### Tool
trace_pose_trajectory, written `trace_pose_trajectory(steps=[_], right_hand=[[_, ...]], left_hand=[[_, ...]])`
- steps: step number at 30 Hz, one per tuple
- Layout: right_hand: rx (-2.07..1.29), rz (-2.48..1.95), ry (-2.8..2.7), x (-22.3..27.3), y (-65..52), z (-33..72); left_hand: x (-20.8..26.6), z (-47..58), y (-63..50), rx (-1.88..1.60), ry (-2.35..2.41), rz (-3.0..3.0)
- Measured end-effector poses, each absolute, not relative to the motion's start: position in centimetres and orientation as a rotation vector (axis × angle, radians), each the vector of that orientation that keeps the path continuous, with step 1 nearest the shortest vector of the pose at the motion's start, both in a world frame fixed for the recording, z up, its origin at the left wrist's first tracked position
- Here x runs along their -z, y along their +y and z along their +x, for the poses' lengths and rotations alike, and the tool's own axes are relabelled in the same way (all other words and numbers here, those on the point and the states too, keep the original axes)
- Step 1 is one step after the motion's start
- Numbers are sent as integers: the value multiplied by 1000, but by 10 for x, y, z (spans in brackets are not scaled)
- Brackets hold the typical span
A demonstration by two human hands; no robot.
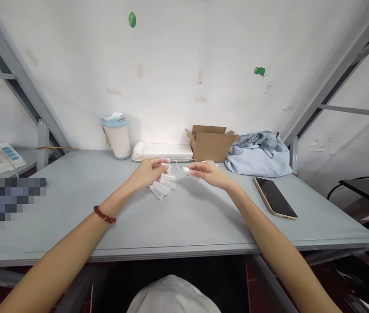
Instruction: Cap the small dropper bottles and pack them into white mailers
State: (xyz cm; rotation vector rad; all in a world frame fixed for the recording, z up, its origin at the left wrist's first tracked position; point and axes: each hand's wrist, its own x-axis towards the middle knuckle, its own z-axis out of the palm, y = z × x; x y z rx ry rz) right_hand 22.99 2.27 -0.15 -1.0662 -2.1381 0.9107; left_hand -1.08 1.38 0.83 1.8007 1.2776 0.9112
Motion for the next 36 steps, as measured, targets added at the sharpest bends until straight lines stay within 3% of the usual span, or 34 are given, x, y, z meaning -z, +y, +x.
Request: trace_pose_trajectory(steps=[10, 36], right_hand=[[-1126, -888, -2078, -2, 7, 214], [-1109, -837, -2029, -1, 8, 212]], left_hand=[[-2, -13, 17, -917, 1156, 1804], [-9, -11, 8, -905, 992, 1660]])
